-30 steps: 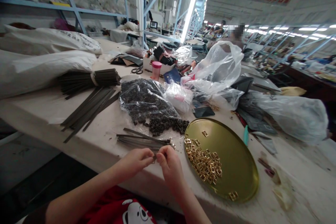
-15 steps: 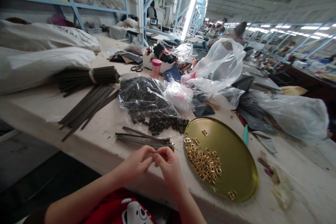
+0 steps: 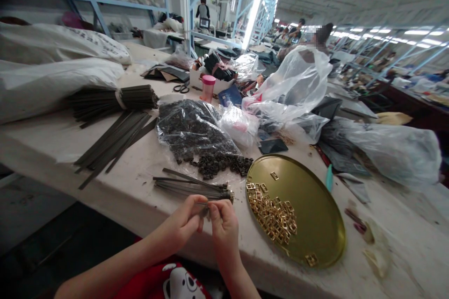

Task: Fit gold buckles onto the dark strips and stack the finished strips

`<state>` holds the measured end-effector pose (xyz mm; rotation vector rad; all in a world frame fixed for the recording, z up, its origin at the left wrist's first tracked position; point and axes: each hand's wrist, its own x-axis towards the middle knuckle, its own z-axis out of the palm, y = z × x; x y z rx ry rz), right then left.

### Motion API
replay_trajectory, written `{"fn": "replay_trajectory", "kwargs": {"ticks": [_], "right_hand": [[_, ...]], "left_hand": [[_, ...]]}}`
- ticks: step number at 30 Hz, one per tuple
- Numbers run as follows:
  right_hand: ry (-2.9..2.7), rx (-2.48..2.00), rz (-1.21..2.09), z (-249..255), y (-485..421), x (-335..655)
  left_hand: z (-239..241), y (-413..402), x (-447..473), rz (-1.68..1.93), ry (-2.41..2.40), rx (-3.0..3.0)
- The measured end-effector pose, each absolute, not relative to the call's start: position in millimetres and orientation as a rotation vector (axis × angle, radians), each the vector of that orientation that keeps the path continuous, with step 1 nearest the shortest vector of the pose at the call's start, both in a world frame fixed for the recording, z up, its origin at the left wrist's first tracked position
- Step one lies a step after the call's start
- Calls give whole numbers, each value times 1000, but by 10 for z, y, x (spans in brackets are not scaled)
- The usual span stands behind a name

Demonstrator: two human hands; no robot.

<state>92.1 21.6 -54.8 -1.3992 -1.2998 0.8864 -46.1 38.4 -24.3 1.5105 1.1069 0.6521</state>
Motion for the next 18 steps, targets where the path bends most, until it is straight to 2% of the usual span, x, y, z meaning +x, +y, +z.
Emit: {"fn": "replay_trajectory", "kwargs": {"ticks": [2, 6, 8, 18], "right_hand": [[-1197, -1412, 1015, -571, 227, 930], [-1041, -1298, 1471, -618, 183, 905], [-984, -1247, 1546, -659, 126, 865], [-1238, -1407, 922, -730, -36, 802]], "left_hand": [[-220, 368, -478, 656, 1072, 1542], [-205, 341, -515, 616, 984, 1534], [-226, 326, -529, 587, 976, 1548], [-247, 290, -540, 415, 1085, 1608]]}}
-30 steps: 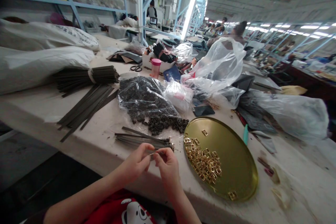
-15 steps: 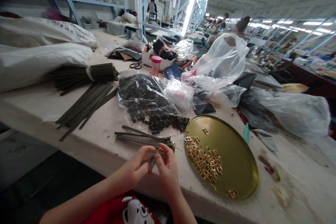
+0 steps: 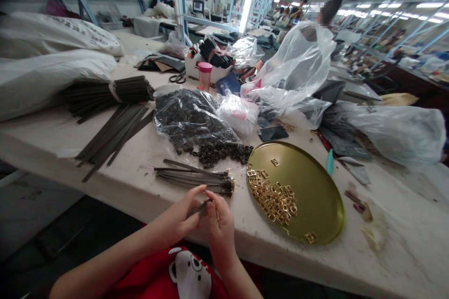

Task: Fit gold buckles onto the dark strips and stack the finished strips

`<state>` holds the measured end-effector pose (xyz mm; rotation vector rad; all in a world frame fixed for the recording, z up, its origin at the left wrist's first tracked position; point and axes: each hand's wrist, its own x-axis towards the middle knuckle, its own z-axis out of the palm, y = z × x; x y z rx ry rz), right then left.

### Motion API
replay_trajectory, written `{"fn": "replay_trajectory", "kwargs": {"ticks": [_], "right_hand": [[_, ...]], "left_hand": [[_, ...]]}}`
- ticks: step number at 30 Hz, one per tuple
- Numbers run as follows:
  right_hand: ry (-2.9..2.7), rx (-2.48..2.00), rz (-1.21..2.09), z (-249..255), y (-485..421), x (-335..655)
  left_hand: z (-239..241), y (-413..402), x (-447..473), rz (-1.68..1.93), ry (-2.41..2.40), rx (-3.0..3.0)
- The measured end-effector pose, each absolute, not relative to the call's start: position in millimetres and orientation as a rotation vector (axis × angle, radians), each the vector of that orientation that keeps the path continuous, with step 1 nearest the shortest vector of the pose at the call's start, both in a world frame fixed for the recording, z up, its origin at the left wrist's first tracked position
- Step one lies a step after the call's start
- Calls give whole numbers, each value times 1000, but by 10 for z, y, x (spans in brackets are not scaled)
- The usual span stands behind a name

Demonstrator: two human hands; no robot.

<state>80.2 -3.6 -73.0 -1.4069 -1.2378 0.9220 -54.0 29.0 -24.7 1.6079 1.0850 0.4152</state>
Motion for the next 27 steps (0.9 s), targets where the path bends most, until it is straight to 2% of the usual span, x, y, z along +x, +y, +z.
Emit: {"fn": "replay_trajectory", "kwargs": {"ticks": [10, 15, 19, 27], "right_hand": [[-1391, -1523, 921, -809, -50, 838], [-1378, -1569, 790, -828, -98, 863], [-1318, -1577, 818, -834, -102, 862], [-1335, -1588, 954, -903, -168, 792]], "left_hand": [[-229, 254, -496, 395, 1031, 1510], [-281, 258, -604, 346, 933, 1210], [-348, 249, -678, 331, 938, 1021], [-325, 234, -548, 321, 1087, 1391]]}}
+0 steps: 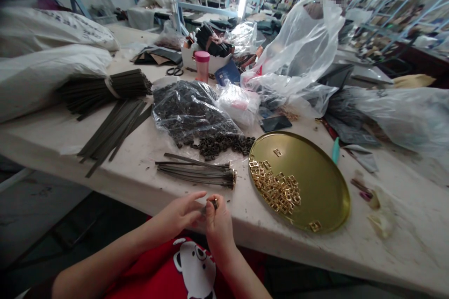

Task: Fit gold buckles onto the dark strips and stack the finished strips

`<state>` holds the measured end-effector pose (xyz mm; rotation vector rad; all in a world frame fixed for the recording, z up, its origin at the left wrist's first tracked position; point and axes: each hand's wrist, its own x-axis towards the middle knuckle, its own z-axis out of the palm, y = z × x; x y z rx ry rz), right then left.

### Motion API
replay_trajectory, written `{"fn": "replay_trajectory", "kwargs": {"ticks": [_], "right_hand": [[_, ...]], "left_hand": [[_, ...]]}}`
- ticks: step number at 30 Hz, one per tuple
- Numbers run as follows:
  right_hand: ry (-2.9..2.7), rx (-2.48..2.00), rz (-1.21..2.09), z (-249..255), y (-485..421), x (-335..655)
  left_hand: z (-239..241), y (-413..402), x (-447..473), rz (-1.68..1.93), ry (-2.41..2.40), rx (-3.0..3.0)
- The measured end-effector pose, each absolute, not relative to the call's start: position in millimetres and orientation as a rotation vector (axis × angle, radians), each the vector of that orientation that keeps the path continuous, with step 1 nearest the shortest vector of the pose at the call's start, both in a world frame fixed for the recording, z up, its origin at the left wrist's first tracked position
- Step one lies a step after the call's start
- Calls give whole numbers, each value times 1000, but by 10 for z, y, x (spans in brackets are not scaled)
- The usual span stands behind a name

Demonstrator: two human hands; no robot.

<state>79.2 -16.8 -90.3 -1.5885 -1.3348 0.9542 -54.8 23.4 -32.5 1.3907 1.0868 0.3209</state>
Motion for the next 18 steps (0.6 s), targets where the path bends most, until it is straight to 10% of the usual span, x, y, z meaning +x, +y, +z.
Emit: {"fn": "replay_trajectory", "kwargs": {"ticks": [18], "right_hand": [[-1284, -1542, 1071, -1000, -212, 756]], "left_hand": [[-433, 157, -591, 349, 1128, 1464]]}}
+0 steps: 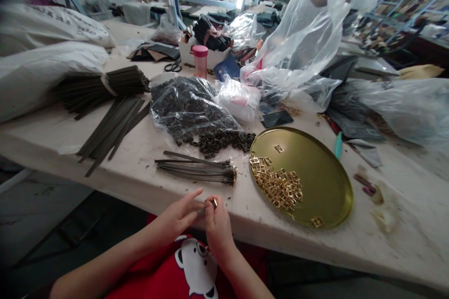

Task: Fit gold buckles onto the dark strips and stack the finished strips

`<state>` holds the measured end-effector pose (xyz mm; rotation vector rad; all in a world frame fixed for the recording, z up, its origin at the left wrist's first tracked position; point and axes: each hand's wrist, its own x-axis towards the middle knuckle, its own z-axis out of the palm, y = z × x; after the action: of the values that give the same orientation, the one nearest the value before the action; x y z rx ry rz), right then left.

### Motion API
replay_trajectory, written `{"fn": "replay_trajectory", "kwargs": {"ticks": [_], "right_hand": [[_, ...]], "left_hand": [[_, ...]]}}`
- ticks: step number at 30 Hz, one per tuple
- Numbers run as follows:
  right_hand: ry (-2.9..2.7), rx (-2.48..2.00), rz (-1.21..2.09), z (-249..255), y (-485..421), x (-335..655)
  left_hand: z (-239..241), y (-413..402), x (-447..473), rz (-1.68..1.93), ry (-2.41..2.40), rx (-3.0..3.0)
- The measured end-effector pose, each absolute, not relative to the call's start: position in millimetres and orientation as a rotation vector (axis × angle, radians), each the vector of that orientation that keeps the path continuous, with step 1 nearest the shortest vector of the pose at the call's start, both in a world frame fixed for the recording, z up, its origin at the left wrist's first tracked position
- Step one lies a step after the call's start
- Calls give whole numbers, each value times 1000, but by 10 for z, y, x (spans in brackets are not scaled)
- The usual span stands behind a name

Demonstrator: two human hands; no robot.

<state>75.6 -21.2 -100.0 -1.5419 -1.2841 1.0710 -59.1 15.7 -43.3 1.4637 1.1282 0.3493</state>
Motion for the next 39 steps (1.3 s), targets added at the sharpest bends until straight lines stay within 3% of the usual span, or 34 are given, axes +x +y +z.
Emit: {"fn": "replay_trajectory", "kwargs": {"ticks": [6, 20, 39], "right_hand": [[-1205, -1548, 1037, -992, -242, 754], [-1215, -1506, 984, -974, -340, 716], [-1425, -1550, 614, -995, -384, 698]], "left_hand": [[-412, 182, -682, 34, 1092, 1483], [-297, 206, -642, -3, 1000, 1663], [-268, 149, -542, 66, 1032, 1531]]}}
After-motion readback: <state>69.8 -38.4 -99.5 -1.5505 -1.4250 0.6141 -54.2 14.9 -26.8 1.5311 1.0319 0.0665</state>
